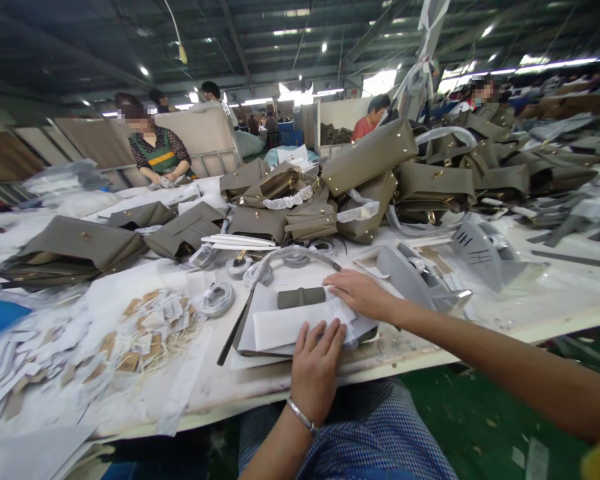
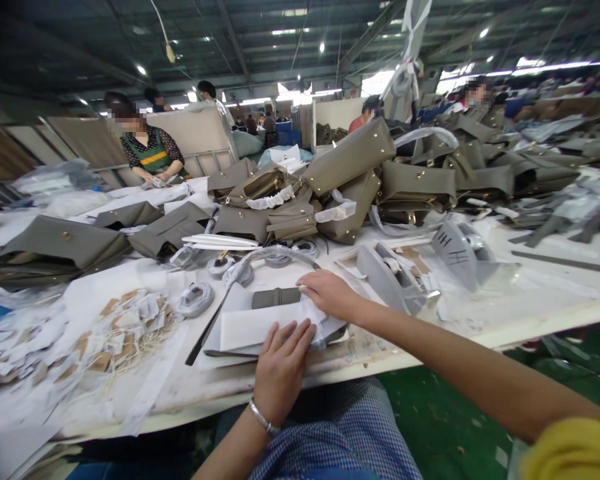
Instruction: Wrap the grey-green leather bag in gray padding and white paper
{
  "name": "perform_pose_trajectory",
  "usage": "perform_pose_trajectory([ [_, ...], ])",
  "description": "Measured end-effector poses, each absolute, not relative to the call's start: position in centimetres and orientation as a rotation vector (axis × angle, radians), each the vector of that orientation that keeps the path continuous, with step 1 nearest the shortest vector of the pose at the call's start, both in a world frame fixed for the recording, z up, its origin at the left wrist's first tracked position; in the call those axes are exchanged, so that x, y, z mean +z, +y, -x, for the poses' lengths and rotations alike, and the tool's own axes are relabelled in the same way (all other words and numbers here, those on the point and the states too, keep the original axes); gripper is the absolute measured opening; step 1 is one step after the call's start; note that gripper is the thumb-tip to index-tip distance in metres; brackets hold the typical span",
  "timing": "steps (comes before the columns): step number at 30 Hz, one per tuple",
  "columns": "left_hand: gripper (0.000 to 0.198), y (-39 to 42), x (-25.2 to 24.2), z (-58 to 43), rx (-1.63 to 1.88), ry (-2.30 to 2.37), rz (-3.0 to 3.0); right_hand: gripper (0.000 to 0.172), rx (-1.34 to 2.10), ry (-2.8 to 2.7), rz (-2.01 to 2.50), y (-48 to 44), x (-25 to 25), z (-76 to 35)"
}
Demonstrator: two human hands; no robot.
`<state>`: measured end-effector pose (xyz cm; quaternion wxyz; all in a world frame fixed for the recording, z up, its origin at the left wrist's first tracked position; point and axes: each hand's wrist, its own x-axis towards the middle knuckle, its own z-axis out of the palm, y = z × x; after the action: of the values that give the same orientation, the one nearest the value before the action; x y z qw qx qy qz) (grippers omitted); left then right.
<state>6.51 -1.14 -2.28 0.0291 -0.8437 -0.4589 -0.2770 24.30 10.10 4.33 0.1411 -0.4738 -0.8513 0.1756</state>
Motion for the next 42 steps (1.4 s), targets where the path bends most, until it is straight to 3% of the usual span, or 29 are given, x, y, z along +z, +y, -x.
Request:
perform_pose_trajectory([
  [2,0.046,-1.2,-1.4,-6.1,-0.854,-1.410,2.672,0.039,0.353,-2.528,1.182,6.1,3.5,-25.3],
  [7,0.043,-1.2,1.4,-2.5,-0.675,-1.231,2.770,0.067,-0.070,-2.659,1.034,1.7,0.4,-26.7],
  [12,0.055,-0.6,2.9,2.9,-0.275,-1.157,2.599,0.055,-0.252,-2.653,1.001,3.8,0.1,-27.9],
  [16,0.056,0.5,1.1,4.9,-0.244,-1.154,2.575,0.045,-0.304,-2.503,1.016,2.7,0.4,-27.7],
  [18,0.051,0.9,-0.4,5.0,-0.346,-1.193,2.565,0.035,-0.175,-2.402,1.001,0.9,0.3,-26.9],
  [21,0.049,1.1,-2.2,4.9,-0.511,-1.250,2.543,0.026,0.355,-2.218,1.204,-1.5,-0.2,-25.3],
  [25,0.054,0.4,-2.3,4.6,-0.618,-1.274,2.562,0.030,1.181,-1.812,1.473,-1.9,-0.6,-23.6],
  [28,0.064,-0.1,-2.0,4.3,-0.643,-1.308,2.558,0.033,1.398,-1.544,1.372,-1.7,-0.5,-22.6],
  [34,0.068,0.4,-3.3,4.7,-0.922,-1.432,2.313,0.017,1.040,-1.634,1.101,-2.7,2.1,-19.3],
  [39,0.063,0.5,-3.8,5.7,-1.143,-1.647,2.163,0.032,0.684,-2.003,0.974,-0.4,2.7,-20.6],
  [42,0.062,0.4,-3.7,5.7,-1.234,-1.778,2.071,0.033,0.348,-2.107,1.267,2.4,1.2,-24.8],
])
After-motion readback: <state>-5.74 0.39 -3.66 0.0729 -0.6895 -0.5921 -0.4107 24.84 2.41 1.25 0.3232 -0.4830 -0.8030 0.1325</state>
